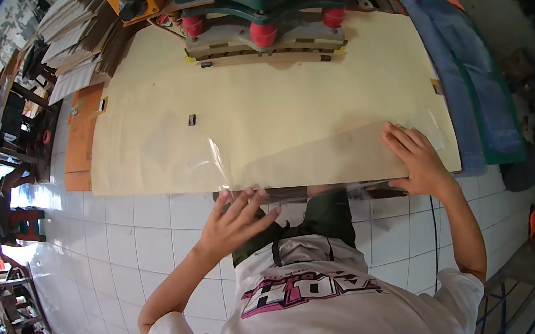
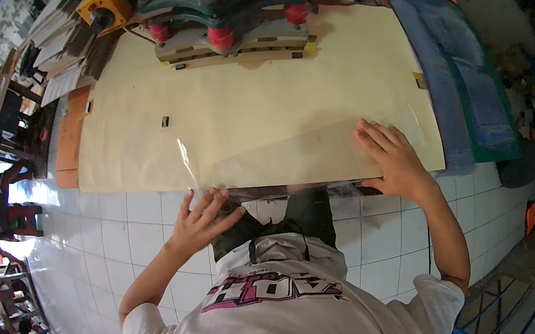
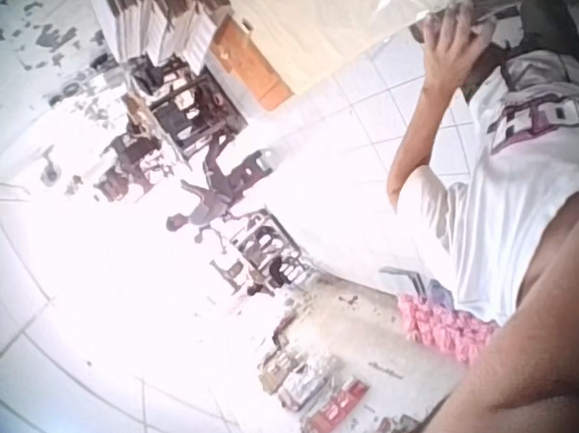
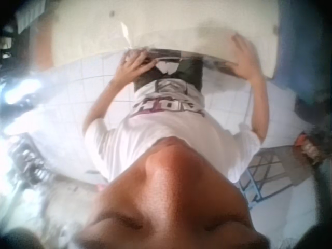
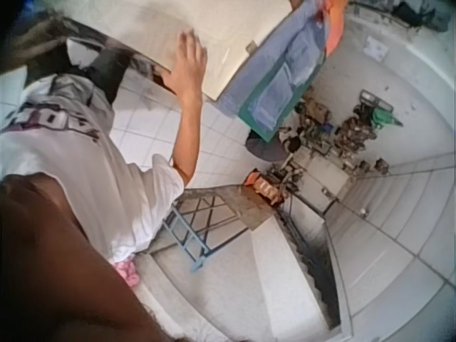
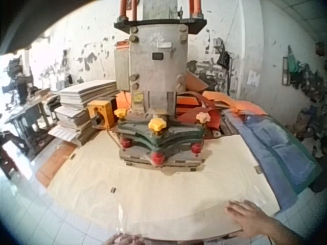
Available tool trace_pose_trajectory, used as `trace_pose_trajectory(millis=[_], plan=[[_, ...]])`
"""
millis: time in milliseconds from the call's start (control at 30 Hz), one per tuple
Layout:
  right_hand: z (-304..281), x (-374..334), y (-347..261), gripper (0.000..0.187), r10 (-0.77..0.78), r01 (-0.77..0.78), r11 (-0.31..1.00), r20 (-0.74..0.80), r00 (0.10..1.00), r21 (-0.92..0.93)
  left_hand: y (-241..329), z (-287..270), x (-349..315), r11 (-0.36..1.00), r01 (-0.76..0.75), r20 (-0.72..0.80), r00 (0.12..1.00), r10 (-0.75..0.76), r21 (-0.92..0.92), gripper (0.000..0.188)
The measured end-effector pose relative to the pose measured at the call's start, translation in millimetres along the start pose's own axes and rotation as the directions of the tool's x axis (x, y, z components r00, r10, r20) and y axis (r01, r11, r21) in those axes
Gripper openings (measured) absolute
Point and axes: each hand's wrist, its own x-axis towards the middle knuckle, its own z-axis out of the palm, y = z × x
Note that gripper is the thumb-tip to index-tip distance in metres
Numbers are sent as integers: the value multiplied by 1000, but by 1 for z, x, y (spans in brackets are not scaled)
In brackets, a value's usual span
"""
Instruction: The person aligns a plastic sheet on a table under a mechanical press, operates the machine to seal the plastic, and then sets the sealed sheet aside.
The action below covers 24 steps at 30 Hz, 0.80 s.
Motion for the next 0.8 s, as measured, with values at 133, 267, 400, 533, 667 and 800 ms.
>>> trace_pose_trajectory(millis=[133,267,400,533,667,800], plan=[[1,-1,6,99,-20,20,1000,9,1000,16,-22,10,-4,996,74,-189,980,-65,42,46],[3,-6,13,87,-35,36,995,-11,999,92,-37,-12,13,995,100,-251,962,-105,-29,28],[5,-12,5,73,-56,69,989,-101,993,132,-42,-28,22,989,138,-268,952,-145,-43,14],[12,-14,-1,52,-29,56,990,-196,980,133,-46,-42,34,982,134,-368,914,-174,-132,19],[17,-12,1,29,2,41,993,-362,932,110,-48,-55,45,980,79,-446,882,-154,-183,29],[13,-12,11,17,62,-36,998,-520,852,59,-52,-68,50,983,52,-446,886,-127,-176,30]])
